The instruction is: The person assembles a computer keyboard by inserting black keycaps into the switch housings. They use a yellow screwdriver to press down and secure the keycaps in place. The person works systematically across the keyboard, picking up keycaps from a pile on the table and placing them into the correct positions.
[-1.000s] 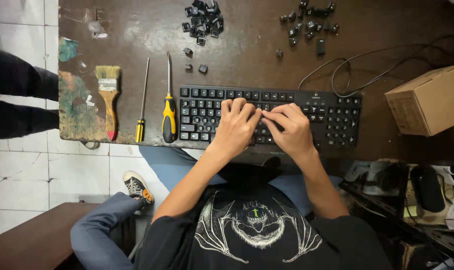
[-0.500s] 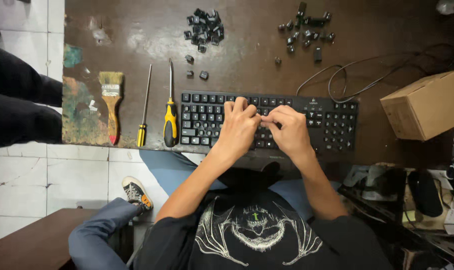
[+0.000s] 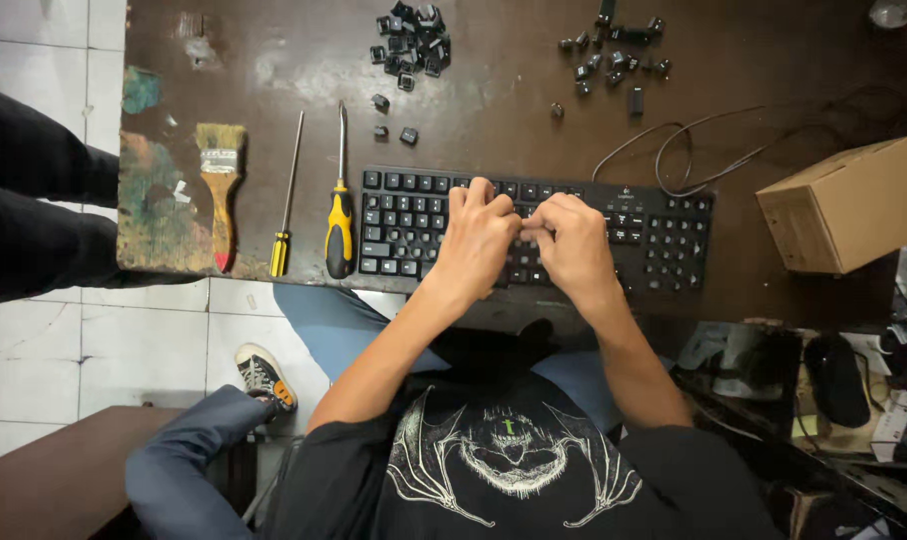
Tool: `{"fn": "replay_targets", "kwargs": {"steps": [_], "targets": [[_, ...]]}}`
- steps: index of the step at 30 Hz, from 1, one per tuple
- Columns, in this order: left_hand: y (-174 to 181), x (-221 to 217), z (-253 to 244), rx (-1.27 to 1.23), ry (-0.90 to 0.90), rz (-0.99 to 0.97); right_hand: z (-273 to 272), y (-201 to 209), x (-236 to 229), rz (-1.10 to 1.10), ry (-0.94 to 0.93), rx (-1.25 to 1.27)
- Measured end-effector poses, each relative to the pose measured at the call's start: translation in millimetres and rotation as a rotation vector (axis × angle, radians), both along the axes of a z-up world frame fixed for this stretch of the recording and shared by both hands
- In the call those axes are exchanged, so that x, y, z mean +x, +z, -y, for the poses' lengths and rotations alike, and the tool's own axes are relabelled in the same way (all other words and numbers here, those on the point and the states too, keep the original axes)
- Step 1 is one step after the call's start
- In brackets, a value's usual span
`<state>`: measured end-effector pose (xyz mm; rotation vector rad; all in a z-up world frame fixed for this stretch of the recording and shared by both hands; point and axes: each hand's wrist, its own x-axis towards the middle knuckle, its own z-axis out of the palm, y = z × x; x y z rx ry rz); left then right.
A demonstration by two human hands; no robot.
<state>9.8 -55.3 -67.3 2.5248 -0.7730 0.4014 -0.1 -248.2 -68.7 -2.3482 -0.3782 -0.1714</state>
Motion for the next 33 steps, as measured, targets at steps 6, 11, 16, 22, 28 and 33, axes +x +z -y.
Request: {"fn": "replay_targets", "kwargs": {"steps": [6,11,16,22,28,33], "targets": [[2,-4,-17,-0.114,-0.005,0.006,0,20,-8,0.025,0.019,0.042],[-9,-4,-22,-0.262,-0.021,0.015,0,22,-14,0.091,0.021,0.102],[-17,-5,-17,-0.201,-0.019,0.036,-1,25,-12,0.087,0.021,0.109],[-5,-2,-18,-0.188,-0.033,0.005,-1,24,-5,0.031,0.043,0.060],[-6,-2,-18,-0.194,-0.044,-0.010,-1,27,-5,0.002,0.071,0.025],[-2,-9,-34,-0.324,-0.033,0.050,-4,41,-14,0.046,0.023,0.012]]}}
